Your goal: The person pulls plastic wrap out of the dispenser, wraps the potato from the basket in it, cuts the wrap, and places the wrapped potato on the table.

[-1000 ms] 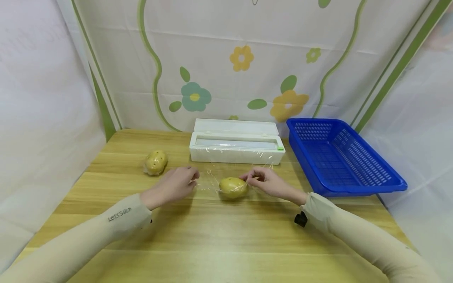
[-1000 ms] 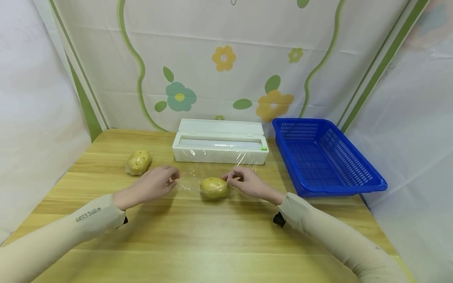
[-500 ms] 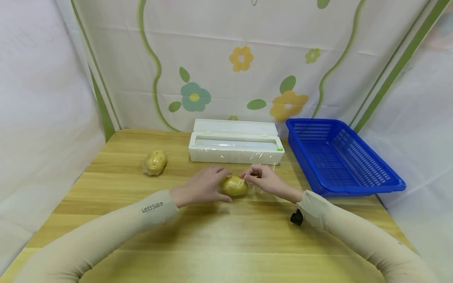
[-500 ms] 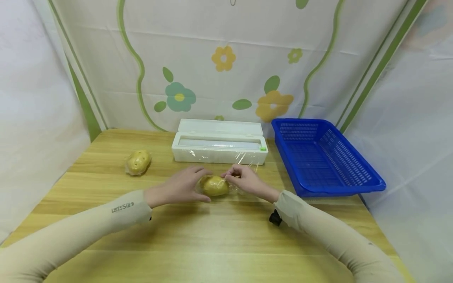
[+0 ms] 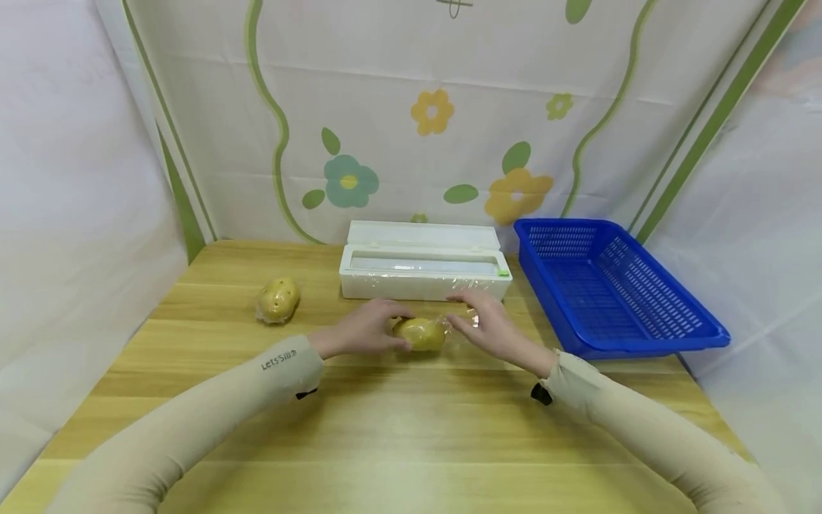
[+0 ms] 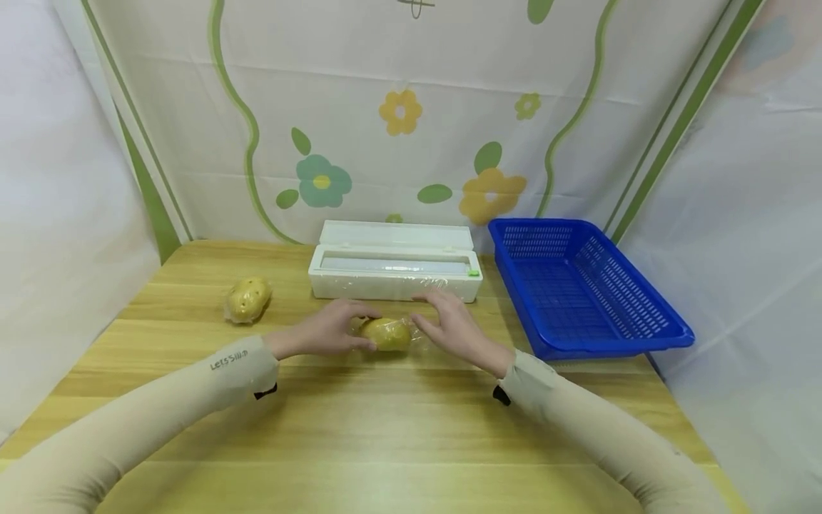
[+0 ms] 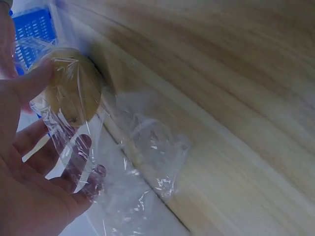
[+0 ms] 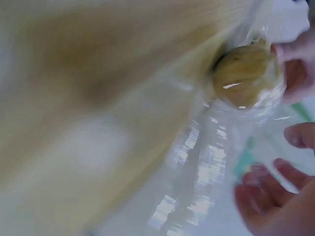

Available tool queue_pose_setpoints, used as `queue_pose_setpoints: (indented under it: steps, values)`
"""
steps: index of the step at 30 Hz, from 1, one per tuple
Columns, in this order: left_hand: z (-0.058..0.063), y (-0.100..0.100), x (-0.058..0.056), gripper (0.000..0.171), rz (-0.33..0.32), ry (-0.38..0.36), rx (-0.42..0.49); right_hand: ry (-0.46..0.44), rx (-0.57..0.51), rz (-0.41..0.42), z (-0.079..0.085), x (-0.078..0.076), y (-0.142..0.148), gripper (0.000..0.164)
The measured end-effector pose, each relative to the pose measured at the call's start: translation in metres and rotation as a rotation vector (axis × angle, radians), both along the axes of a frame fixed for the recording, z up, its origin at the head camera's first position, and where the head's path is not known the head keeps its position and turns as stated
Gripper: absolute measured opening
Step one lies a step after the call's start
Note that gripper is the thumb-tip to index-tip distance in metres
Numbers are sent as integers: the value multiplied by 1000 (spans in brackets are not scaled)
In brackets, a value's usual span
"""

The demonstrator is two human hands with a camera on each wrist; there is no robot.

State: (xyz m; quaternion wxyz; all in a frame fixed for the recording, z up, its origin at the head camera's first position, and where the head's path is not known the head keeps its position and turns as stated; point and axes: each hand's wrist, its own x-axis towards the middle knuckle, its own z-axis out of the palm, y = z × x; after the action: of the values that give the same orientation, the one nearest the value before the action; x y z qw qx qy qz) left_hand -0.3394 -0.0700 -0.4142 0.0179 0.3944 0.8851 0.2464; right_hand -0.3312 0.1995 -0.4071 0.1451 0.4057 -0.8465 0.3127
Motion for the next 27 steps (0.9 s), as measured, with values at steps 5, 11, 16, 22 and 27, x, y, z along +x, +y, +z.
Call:
queue_pose_setpoints:
  steps: [5,11,16,22,27]
  values:
    - [1,-2,-7,53,-5,-47,26,460,170,171,12,15,-9,35]
    - [0,-3,-14,56,32,-117,24,578,355,235,0,12,-16,36]
    - [-1,-3,-19,50,15,-116,25,579,328,217,-11,-4,-17,45]
    - [0,-3,-21,39,5,-110,81,445,289,168,-19,-13,-22,55]
    - [3,-3,-15,44,101,8,79,292,265,110,-23,-24,-26,64]
